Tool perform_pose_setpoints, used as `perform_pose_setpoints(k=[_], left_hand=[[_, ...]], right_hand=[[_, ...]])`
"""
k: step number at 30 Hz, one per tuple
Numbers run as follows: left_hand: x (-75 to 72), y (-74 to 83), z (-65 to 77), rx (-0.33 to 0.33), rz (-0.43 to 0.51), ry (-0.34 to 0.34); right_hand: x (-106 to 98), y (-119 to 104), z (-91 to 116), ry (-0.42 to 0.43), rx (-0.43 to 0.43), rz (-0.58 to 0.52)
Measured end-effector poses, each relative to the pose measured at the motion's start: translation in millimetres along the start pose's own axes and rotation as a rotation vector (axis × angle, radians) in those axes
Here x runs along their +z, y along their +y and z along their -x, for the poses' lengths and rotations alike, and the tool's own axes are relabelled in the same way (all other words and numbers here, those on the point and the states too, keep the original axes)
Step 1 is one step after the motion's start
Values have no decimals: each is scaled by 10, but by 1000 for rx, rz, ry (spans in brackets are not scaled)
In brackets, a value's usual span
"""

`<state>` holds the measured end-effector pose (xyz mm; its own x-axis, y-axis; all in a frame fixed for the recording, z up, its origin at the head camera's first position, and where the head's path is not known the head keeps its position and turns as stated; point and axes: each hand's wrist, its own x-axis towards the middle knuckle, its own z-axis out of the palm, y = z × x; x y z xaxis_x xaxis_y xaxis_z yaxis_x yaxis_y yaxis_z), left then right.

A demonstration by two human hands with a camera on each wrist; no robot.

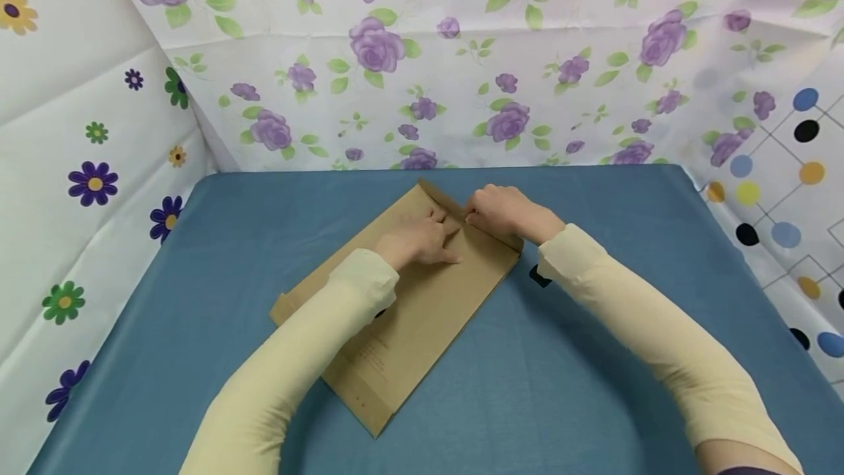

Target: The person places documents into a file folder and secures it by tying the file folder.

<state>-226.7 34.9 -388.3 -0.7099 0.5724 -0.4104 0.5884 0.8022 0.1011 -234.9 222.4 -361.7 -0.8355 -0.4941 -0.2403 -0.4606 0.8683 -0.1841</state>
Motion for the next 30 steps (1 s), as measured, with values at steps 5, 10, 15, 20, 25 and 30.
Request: perform_pose_setpoints(k=[5, 10, 15, 20, 25, 30], left_hand=[[-19, -225, 21, -82, 16, 34], [-37, -376, 2, -120, 117, 40], [-62, -417, -34, -135, 138, 38], [-86, -389, -65, -152, 134, 80], [-105, -359, -115, -173, 159, 147], [-114, -373, -158, -230, 175, 208]], right_hand=[[34, -43, 173, 11, 7, 21], [156, -33, 330, 49, 59, 60], [300, -40, 443, 149, 67, 122], [399, -50, 522, 303, 72, 187], [462, -68, 537, 325, 114, 218], [468, -102, 503, 354, 70, 314]])
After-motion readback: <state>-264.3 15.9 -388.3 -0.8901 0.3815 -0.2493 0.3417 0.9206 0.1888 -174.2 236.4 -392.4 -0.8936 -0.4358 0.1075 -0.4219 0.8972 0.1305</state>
